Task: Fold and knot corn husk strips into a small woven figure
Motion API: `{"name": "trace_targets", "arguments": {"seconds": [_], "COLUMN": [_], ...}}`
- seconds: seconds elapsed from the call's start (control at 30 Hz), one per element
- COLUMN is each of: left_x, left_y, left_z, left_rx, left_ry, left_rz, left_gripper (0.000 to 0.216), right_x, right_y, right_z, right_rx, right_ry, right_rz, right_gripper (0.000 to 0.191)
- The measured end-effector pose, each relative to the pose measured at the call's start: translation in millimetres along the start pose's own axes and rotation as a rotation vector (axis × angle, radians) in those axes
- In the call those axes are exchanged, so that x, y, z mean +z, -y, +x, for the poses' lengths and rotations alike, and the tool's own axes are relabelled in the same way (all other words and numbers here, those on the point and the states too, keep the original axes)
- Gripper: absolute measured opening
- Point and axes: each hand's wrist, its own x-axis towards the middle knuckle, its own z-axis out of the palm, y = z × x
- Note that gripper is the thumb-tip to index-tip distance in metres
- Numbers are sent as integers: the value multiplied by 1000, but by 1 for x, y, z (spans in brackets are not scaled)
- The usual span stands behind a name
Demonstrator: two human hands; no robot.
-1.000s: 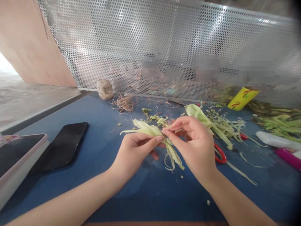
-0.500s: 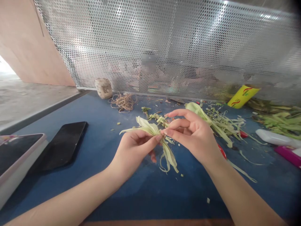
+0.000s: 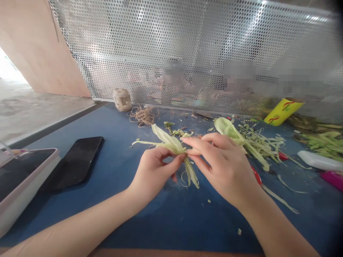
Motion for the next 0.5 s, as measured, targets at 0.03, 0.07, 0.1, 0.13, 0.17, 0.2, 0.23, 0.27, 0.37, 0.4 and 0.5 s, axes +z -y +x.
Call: {"name": "trace_targets", "arguments": {"seconds": [0.03, 0.07, 0.1, 0.13, 0.17, 0.2, 0.23, 0.27, 0.37, 0.4, 0.5], "left_x": [0, 0, 0, 0, 0, 0, 0, 0, 1, 1, 2], "left_y": [0, 1, 1, 1, 0, 0, 0, -1, -3, -3, -5], "left_z": [0, 0, 0, 0, 0, 0, 0, 0, 0, 0, 1], "left_rx": [8, 18, 30, 47, 64, 80, 95, 103, 94, 81, 26], "left_ry": [-10, -22, -35, -51, -67, -81, -94, -103, -110, -110, -113], "left_rz": [21, 44, 68, 94, 119, 140, 154, 158, 107, 76, 2], "left_gripper": [9, 10, 10, 10, 10, 9, 9, 9, 8, 8, 5], "right_x": [1, 2, 3, 4, 5, 6, 7, 7, 9, 9, 13], "right_y": [2, 4, 6, 7, 9, 10, 11, 12, 14, 14, 13], "right_z": [0, -1, -1, -2, -2, -3, -3, -3, -5, -5, -6], "right_rx": [1, 15, 45, 87, 135, 179, 210, 226, 214, 213, 213], "right_ry": [-1, 2, 4, 2, -3, -10, -17, -24, -38, -49, -90], "right_rz": [-19, -25, -19, -3, 16, 32, 40, 39, 8, -4, -32], "right_gripper": [29, 30, 30, 30, 29, 29, 28, 27, 28, 29, 28]}}
